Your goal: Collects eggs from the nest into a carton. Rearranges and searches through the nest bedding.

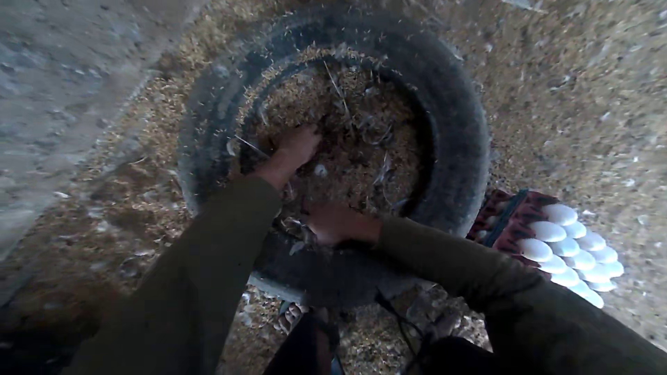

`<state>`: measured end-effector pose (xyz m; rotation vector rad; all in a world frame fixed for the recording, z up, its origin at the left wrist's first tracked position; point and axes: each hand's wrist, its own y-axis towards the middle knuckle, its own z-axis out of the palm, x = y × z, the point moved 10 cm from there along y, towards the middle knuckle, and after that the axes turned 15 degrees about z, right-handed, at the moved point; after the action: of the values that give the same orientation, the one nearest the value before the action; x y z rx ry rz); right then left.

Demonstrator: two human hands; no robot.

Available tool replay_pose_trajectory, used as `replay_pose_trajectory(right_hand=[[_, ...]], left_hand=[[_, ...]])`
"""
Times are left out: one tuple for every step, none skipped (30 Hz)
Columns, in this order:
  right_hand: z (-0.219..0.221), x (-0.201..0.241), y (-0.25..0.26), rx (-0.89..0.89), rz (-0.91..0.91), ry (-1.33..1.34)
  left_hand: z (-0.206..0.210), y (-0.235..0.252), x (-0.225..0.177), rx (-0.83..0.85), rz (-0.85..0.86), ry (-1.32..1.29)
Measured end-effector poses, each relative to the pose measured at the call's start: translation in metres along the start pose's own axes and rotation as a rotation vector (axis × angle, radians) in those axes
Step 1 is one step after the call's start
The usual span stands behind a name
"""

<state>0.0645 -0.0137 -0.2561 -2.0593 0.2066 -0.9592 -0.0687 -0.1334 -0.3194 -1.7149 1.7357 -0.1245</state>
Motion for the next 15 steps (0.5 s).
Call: replay_pose_trajectory(right_hand=[[-0.003,0.0,-0.008,0.078,0.02,0.03],[-0.009,-0.005,-0.015,0.141,0.065,0.067],[-0.017,-0.014,-0.018,0.179,0.132,0.091],[-0.03,-0.027,-0.019,0.159,0.213,0.096],[-0.046,-0.041,-0.014,0.058,0.269,0.082],[-0.063,-0.054,-0.007,-0.083,0.282,0.064],[-0.077,-0.066,0.005,-0.196,0.289,0.054],[-0.088,-0.077,0.016,-0.27,0.309,0.066],[-0.094,-0.086,0.028,-0.305,0.334,0.081],[-0.097,-0.091,0.037,-0.296,0.375,0.09],[-0.097,-0.091,0.043,-0.278,0.417,0.109],[-0.093,-0.09,0.045,-0.275,0.447,0.146],[-0.089,-0.088,0.047,-0.282,0.472,0.188],[-0.085,-0.087,0.049,-0.306,0.488,0.207],[-0.078,-0.087,0.051,-0.313,0.502,0.219]], left_hand=[[0.002,0.002,0.0,-0.006,-0.015,0.02],[0.005,0.002,-0.003,-0.002,-0.038,0.031],[0.008,0.003,-0.007,0.018,-0.065,0.04],[0.01,0.003,-0.01,0.049,-0.089,0.063],[0.013,0.006,-0.011,0.078,-0.102,0.086],[0.016,0.008,-0.012,0.092,-0.103,0.084],[0.02,0.011,-0.013,0.093,-0.098,0.075],[0.023,0.013,-0.013,0.077,-0.092,0.073],[0.023,0.014,-0.014,0.056,-0.084,0.082],[0.02,0.013,-0.012,0.041,-0.085,0.084],[0.014,0.011,-0.009,0.033,-0.088,0.07],[0.009,0.009,-0.005,0.036,-0.098,0.023],[0.003,0.008,0.002,0.034,-0.11,-0.064],[-0.006,0.007,0.009,0.015,-0.117,-0.177],[-0.015,0.006,0.014,-0.012,-0.123,-0.314]])
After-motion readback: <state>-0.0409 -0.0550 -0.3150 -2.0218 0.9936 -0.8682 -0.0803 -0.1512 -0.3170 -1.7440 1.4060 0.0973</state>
